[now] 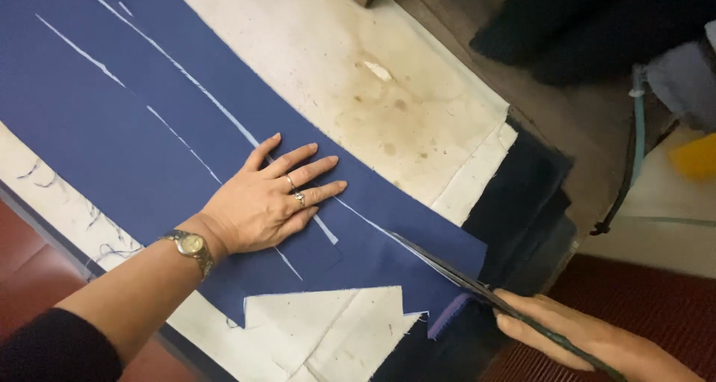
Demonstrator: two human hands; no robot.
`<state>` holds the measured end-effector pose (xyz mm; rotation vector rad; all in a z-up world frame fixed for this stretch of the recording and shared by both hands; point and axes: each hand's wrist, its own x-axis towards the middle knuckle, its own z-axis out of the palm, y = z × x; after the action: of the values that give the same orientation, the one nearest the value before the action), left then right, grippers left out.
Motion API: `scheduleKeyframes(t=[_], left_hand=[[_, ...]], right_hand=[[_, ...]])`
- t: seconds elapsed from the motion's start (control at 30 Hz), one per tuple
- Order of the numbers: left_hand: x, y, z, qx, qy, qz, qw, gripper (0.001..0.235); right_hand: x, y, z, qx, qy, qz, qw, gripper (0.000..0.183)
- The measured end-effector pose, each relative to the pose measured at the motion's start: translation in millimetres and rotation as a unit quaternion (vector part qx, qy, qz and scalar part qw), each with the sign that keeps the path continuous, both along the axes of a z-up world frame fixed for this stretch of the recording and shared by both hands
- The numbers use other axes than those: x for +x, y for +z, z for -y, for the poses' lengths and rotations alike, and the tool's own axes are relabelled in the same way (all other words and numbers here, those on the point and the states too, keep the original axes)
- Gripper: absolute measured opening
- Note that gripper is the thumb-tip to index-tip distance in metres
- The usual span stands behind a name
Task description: Cutting blue fabric pieces along chalk-marked patterns using tailor scissors on a work table.
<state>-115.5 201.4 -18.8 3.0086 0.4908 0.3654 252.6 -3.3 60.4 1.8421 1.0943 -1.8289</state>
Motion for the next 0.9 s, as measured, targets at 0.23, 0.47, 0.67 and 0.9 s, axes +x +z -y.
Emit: scheduleKeyframes(t=[0.23, 0.47, 0.67, 0.9], left_hand=[[-1, -1, 2, -0.007, 0.003, 0.003, 1.000, 0.050], [-1, -2, 3, -0.011, 0.006, 0.003, 1.000, 0.050], [-1, -2, 3, -0.010, 0.006, 0.012, 1.000, 0.049], [0, 0, 3, -0.023, 0.016, 0.019, 0.999, 0.052]], right_hand=[[-33, 22, -35, -0.035, -0.036, -0.038, 0.998, 0.039], [-21, -13, -15, 0.031, -0.034, -0.043, 0.998, 0.029], [-22, -3, -18, 0.048, -0.003, -0.030, 0.998, 0.025], [-49, 26, -46, -0.098, 0.022, 0.093, 0.991, 0.071]])
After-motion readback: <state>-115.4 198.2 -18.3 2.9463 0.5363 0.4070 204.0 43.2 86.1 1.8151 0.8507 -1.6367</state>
